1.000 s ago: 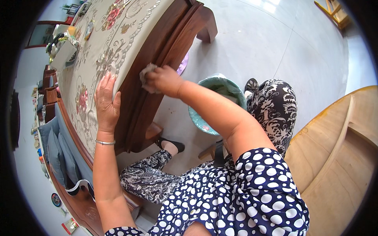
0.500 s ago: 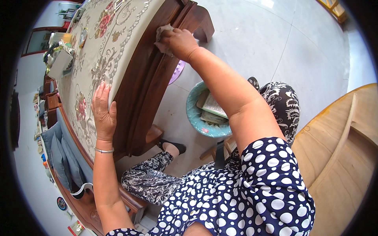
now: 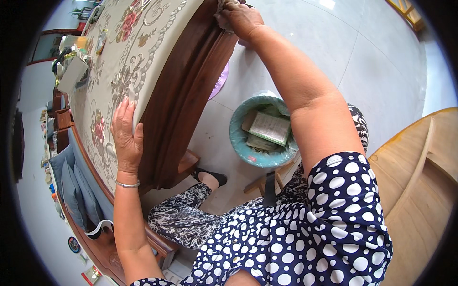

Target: The person wipes the wooden legs and frame of a dining table with a cloth. They repeatedly dip the cloth into a bucket of water to clean the surface of the table's base.

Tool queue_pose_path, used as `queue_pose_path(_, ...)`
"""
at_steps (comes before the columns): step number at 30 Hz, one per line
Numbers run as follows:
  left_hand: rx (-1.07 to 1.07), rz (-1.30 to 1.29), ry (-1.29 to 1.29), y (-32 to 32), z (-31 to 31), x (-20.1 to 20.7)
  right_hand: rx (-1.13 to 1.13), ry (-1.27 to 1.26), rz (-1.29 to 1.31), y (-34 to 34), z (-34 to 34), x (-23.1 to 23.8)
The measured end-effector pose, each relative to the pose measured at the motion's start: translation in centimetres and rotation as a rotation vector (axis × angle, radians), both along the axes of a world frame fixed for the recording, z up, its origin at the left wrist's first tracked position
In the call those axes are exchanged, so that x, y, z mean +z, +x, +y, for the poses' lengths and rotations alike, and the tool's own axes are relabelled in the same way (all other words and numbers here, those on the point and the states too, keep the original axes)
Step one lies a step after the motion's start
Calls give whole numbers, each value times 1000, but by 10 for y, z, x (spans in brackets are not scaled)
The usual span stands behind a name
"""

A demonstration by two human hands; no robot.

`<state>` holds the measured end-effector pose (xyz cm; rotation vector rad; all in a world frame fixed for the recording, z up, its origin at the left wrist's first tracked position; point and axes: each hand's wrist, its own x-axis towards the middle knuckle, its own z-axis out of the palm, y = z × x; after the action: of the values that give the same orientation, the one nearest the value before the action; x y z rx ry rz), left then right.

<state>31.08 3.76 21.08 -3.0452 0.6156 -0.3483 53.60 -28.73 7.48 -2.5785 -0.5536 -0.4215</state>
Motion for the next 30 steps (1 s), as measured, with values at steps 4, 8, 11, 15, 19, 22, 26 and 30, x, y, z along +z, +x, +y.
queue_pose_path(4,9,16,-23,-3,-3,2,-60,138,39,14,14,-13)
queue_pose_path(8,-1,14,-27,0,-7,3,-384,233,-282,35,36,-45)
queue_pose_path(11,20,14,-17,-4,-4,4,-245,238,32,28,42,-52)
queue_pose_path(15,8,-30,-18,-3,-6,3,-117,118,216,-5,41,-31)
queue_pose_path(19,15,-29,-9,-3,-5,3,21,74,4,-45,59,-26)
queue_pose_path(22,11,-26,-10,-3,-8,3,-55,110,89,-67,82,-27)
queue_pose_path(26,4,-59,-17,-3,-6,1,16,120,127,-97,111,-38)
queue_pose_path(30,13,-50,-16,-6,1,-3,295,-22,11,-158,136,-13)
